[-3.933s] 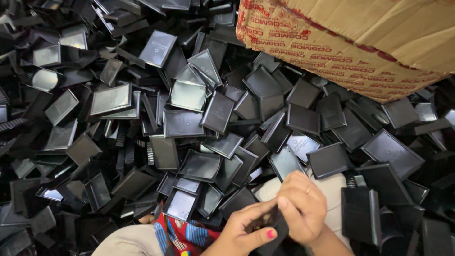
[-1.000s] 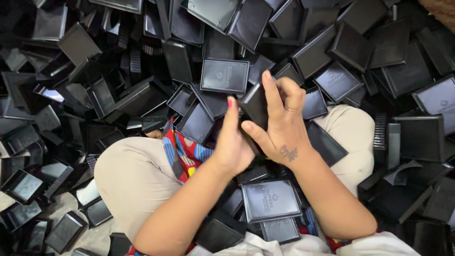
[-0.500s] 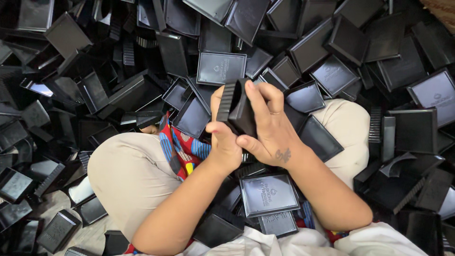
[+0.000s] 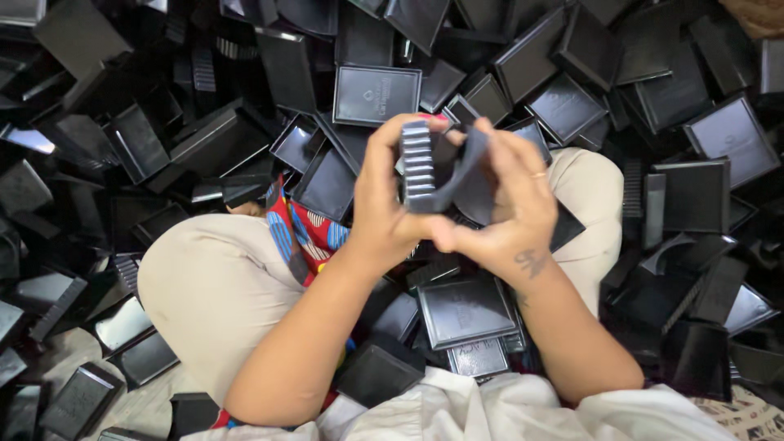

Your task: The person sits on the floor in a large pile of black plastic boxes, picks up boxes one at a time, fits them together and stacks them into piles, and occasionally tosses or places stacked boxes toward a cardboard carton at the side.

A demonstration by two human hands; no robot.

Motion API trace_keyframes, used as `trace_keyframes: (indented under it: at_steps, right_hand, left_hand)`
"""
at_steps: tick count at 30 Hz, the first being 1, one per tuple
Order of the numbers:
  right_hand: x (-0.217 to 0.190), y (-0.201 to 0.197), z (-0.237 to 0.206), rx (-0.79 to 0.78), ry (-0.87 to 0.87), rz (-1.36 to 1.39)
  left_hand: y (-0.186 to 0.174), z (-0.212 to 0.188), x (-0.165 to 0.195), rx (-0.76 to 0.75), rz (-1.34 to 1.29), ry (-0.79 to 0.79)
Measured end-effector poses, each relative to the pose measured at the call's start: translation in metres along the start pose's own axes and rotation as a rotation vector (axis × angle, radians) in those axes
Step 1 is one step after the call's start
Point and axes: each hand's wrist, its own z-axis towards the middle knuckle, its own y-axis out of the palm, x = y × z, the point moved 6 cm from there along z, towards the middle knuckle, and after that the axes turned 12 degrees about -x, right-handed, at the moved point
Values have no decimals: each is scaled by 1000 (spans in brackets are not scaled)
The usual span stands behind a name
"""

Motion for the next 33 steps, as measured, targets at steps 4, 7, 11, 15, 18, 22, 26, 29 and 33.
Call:
trace_keyframes:
  at_steps: [4, 7, 11, 15, 18, 22, 26, 29, 33]
  right_hand:
    - [-4, -10, -8, 51, -124, 154]
    - [2, -10, -14, -19, -82, 256]
    - [15, -9, -21, -147, 58, 373]
    - [22, -29, -13, -346, 27, -290]
    - [42, -75, -10, -209, 346, -493]
    - [49, -83, -24, -402, 463, -606]
    - [64, -92, -50, -379, 799, -471]
    - [61, -103, -45, -391, 641, -550]
    - [41, -145, -48, 221, 581, -621]
  left_hand:
    - [11, 7, 11, -168, -35, 9]
    - [16, 12, 20, -231, -106, 36]
    - [17, 14, 35, -268, -14, 165]
    - [12, 13, 37, -234, 115, 169]
    - [-7, 15, 26, -116, -121, 31]
    - [-38, 17, 9, 78, -629, -12]
    - [-42, 15, 1, 132, -726, -9]
    - [-36, 14, 1, 117, -779, -30]
    - [-35, 17, 2, 126, -835, -55]
